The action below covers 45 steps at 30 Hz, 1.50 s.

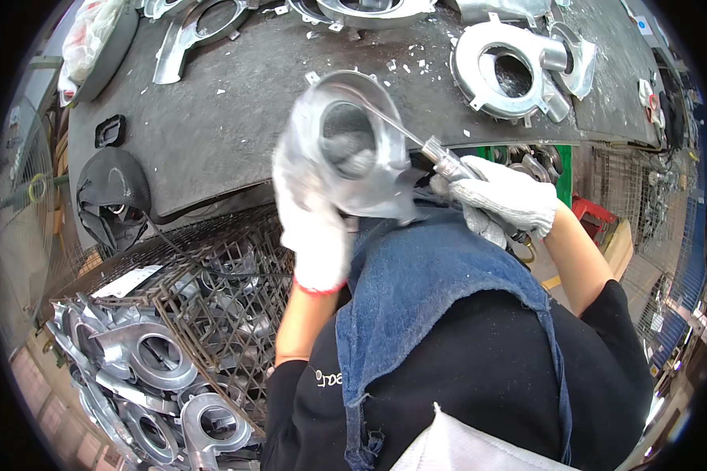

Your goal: The person files the edges of a cast metal component with a hand file to remove burrs and smooth the surface.

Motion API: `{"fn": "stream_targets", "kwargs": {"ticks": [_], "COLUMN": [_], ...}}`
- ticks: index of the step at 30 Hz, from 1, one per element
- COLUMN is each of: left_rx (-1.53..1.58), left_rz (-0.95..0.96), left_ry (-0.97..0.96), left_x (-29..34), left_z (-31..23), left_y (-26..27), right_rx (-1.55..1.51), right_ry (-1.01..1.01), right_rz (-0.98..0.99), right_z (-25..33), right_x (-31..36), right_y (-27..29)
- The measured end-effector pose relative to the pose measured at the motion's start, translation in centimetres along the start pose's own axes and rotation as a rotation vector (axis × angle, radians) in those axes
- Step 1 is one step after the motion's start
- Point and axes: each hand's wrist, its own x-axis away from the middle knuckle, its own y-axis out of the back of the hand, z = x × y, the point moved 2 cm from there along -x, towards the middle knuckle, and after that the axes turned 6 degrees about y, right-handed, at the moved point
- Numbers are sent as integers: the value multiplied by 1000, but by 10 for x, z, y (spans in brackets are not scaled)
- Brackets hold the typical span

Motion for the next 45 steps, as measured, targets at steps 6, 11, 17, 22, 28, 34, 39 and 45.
{"fn": "stream_targets", "kwargs": {"ticks": [6,11,17,22,28,34,39,45], "left_rx": [-602,-980,-1076,-1234,-1606,-715,-306,-495], "left_rz": [150,183,-155,-375,-157,-408,-547,-235], "left_ry": [-305,-144,-718,-740,-428,-408,-529,-672], "left_x": [-100,-134,-138,-106,-73,-41,-36,-44], "left_z": [-100,-106,-66,-86,-108,58,11,-39], "left_y": [48,12,39,13,39,81,77,74], "right_rx": [154,70,401,994,1148,542,225,719], "right_ry": [155,196,267,363,529,223,86,171], "right_rz": [-37,68,69,-291,-502,-39,317,-22], "right_z": [37,60,74,92,84,96,83,97], "right_x": [6,-31,-80,-92,-93,-69,-64,-46], "right_y": [-14,-27,-45,-33,-15,-41,-47,-47]}}
